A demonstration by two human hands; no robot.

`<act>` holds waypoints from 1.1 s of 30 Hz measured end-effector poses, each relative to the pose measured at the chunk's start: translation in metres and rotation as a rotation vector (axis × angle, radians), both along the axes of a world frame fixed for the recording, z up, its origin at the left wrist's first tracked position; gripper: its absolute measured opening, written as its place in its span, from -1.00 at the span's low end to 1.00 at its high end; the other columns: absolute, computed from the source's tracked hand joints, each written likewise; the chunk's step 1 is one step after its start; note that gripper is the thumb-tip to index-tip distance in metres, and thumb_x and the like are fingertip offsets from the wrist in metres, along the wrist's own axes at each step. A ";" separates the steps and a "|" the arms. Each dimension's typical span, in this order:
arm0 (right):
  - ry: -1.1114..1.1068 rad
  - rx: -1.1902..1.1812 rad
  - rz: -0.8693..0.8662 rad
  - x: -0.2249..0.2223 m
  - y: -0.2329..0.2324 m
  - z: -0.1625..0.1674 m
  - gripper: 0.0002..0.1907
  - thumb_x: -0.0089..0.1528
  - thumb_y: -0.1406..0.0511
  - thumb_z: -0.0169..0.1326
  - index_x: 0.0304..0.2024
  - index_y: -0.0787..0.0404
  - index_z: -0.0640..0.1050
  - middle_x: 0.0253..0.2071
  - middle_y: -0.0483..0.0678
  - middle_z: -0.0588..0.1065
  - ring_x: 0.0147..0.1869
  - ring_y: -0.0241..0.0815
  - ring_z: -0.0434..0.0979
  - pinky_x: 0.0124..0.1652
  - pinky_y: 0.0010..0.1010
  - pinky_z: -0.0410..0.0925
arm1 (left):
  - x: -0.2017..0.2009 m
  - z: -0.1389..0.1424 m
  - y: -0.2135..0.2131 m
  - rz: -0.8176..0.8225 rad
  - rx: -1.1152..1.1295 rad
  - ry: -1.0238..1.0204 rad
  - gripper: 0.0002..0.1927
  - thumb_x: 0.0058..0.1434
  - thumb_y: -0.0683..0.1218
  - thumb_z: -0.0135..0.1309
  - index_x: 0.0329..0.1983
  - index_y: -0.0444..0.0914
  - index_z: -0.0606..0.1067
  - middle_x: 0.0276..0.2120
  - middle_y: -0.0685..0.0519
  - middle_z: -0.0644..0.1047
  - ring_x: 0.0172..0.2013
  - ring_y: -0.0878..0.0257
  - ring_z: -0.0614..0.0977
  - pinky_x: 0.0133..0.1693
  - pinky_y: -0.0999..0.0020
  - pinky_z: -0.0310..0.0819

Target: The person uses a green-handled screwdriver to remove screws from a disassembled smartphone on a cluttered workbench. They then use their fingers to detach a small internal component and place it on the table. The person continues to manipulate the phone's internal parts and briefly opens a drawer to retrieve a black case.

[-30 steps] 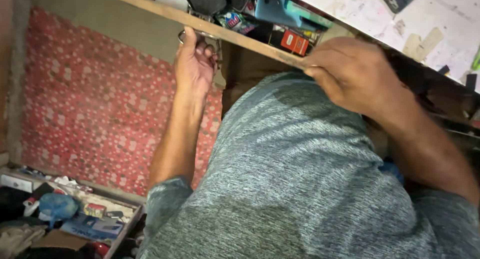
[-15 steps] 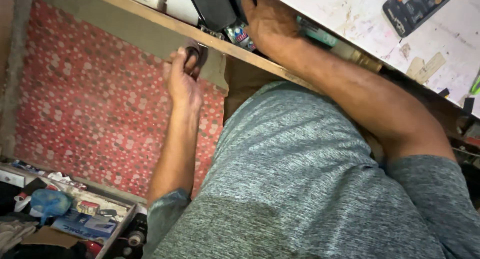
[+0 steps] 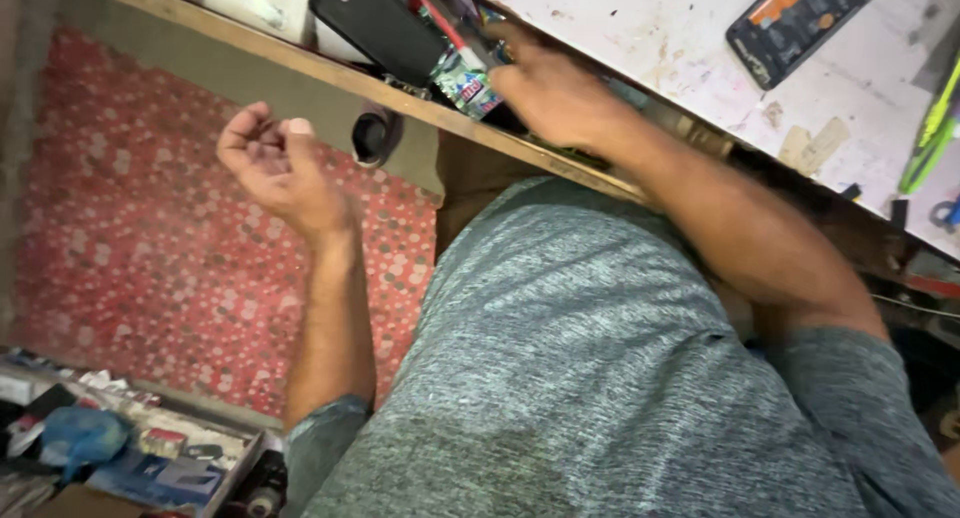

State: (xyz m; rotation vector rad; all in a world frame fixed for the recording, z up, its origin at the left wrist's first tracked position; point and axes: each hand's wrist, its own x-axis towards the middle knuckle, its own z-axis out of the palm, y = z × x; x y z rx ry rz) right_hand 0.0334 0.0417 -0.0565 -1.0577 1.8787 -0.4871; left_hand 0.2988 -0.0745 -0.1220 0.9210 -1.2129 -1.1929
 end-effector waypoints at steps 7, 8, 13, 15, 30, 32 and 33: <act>-0.303 -0.191 -0.015 -0.005 0.061 0.044 -0.21 0.20 0.04 -0.22 0.46 0.17 0.21 0.11 0.15 0.41 0.17 0.06 0.41 0.10 -0.04 0.30 | -0.036 0.062 0.034 -0.403 0.183 0.140 -0.76 0.45 -0.22 0.14 0.08 -0.37 0.37 -0.13 -0.11 0.49 -0.30 0.27 0.48 -0.27 0.37 0.43; -0.266 -0.215 0.011 -0.005 0.072 0.056 -0.21 0.20 0.03 -0.22 0.47 0.15 0.19 0.09 0.12 0.41 0.13 0.03 0.42 0.06 -0.06 0.31 | -0.046 0.074 0.036 -0.472 0.249 0.154 -0.75 0.46 -0.18 0.13 0.08 -0.39 0.37 -0.14 -0.12 0.49 -0.33 0.26 0.47 -0.29 0.35 0.43; 0.325 -0.739 0.152 0.011 0.103 0.092 -0.20 0.21 0.10 0.08 0.43 0.20 0.18 0.18 0.21 0.33 0.27 0.11 0.35 0.22 -0.04 0.26 | -0.102 0.126 0.046 -0.797 0.192 0.378 -0.40 0.39 0.15 0.10 0.35 -0.19 0.24 0.11 0.02 0.47 0.05 0.18 0.59 0.10 0.22 0.54; 0.664 -0.847 0.138 0.010 0.105 0.092 -0.05 0.03 0.11 0.29 0.38 0.23 0.19 0.15 0.27 0.30 0.19 0.20 0.33 0.13 0.05 0.22 | -0.123 0.143 0.042 -0.955 0.274 0.535 -0.38 0.45 0.20 0.09 0.38 -0.22 0.23 0.11 -0.08 0.50 0.09 0.08 0.59 0.18 0.10 0.52; -0.614 -1.251 -0.675 -0.077 0.159 0.105 -0.69 0.34 0.44 0.24 0.09 0.29 0.47 -0.28 0.01 0.56 -0.42 -0.23 0.56 -0.44 -0.41 0.47 | -0.238 0.193 0.041 -1.509 0.189 0.606 -0.26 0.30 0.27 0.18 0.33 -0.30 0.34 0.18 -0.12 0.53 0.22 0.05 0.58 0.31 0.10 0.42; -0.371 -1.215 -0.536 -0.096 0.179 0.121 -0.80 0.38 0.44 0.24 -0.01 0.30 0.48 -0.33 -0.03 0.54 -0.46 -0.36 0.49 -0.47 -0.53 0.36 | -0.241 0.197 0.022 -1.758 0.313 0.427 -0.19 0.21 0.34 0.18 0.21 -0.39 0.40 0.07 -0.18 0.61 0.06 0.03 0.66 0.16 0.12 0.56; -0.247 -1.170 -0.481 -0.100 0.182 0.124 -0.82 0.38 0.43 0.25 -0.06 0.31 0.49 -0.35 -0.05 0.53 -0.45 -0.39 0.47 -0.46 -0.56 0.33 | -0.243 0.195 0.018 -1.786 0.196 0.305 -0.24 0.24 0.27 0.21 0.25 -0.38 0.40 0.08 -0.14 0.60 0.01 0.08 0.66 0.11 0.17 0.56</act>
